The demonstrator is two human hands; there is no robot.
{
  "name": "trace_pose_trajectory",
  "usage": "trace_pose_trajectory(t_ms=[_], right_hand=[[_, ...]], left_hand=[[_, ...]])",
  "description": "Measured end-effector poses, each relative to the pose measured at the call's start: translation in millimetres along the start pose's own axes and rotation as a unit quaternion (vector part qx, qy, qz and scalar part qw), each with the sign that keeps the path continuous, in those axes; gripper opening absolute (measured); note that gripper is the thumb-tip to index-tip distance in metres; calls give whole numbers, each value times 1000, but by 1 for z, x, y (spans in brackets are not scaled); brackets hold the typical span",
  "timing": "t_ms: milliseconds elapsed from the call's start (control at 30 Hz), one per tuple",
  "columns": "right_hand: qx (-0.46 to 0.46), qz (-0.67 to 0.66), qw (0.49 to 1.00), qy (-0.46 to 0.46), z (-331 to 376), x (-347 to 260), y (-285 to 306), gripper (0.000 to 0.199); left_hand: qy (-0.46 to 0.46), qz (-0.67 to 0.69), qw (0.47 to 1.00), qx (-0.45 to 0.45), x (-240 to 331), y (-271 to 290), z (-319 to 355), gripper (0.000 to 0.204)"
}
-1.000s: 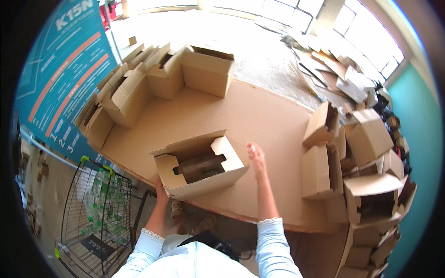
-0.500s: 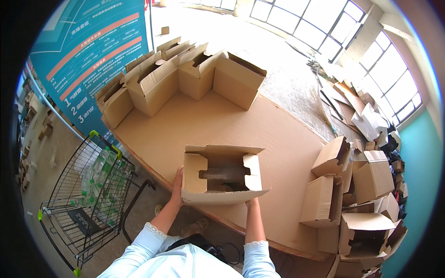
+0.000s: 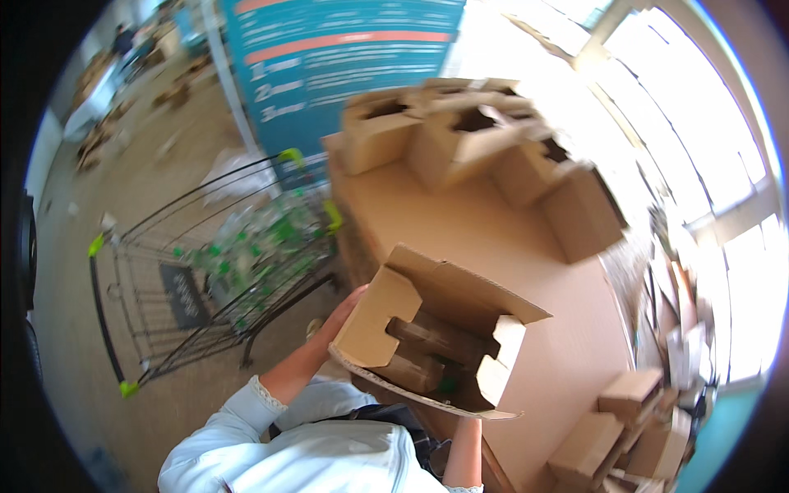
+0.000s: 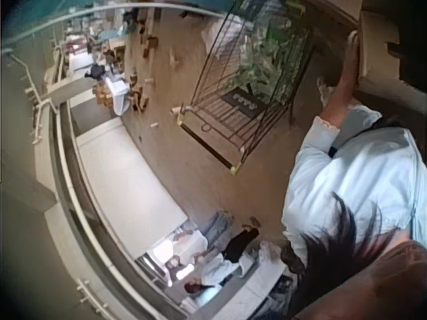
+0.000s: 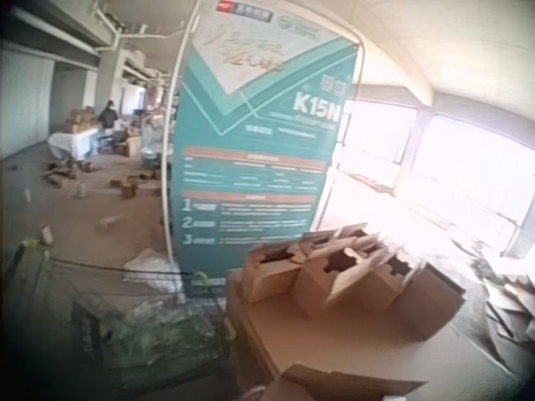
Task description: The person arranges cardboard boxes on a table, picks up several boxes one at a time, and places them into a green shopping cart.
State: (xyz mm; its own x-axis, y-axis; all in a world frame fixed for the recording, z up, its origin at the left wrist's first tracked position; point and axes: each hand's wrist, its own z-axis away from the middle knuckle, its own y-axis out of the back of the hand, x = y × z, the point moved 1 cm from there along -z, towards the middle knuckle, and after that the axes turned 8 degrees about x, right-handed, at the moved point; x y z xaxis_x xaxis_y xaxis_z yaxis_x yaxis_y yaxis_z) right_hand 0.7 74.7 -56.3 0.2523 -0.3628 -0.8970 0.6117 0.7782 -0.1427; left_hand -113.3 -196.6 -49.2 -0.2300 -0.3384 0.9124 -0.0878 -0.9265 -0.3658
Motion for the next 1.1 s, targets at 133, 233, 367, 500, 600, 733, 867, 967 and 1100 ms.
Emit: trace_pose_trajectory(t_ms=[133, 233, 367, 500, 600, 733, 867, 967, 1100], right_hand=[[-119, 37, 992, -29, -16, 26, -90, 69], [-208, 68, 974, -64, -32, 47, -153, 75], [-367, 161, 910, -107, -58, 60, -222, 84], [-581, 228, 778, -73, -14, 6, -340, 108], [-617, 273, 738, -24, 5, -1, -399, 128], [-576, 348, 728, -131, 0, 19, -440, 123], [-552, 419, 664, -280, -2, 64, -464, 121], [-553, 467, 608, -325, 10, 80, -493, 122], [-586, 491, 496, -413, 13, 115, -521, 122]], left_hand=[[1, 50, 992, 118, 53, 85, 16, 40], [106, 117, 967, 202, 103, 143, 36, 39], [149, 243, 879, 383, 63, 250, 51, 38], [180, 241, 885, 355, 54, 326, 53, 37], [211, 242, 876, 360, 62, 351, 48, 38], [252, 189, 873, 372, 68, 367, 58, 49], [201, 210, 828, 480, 72, 383, 79, 69], [171, 162, 831, 505, 99, 383, 95, 78], [238, 204, 852, 419, 121, 396, 129, 75]])
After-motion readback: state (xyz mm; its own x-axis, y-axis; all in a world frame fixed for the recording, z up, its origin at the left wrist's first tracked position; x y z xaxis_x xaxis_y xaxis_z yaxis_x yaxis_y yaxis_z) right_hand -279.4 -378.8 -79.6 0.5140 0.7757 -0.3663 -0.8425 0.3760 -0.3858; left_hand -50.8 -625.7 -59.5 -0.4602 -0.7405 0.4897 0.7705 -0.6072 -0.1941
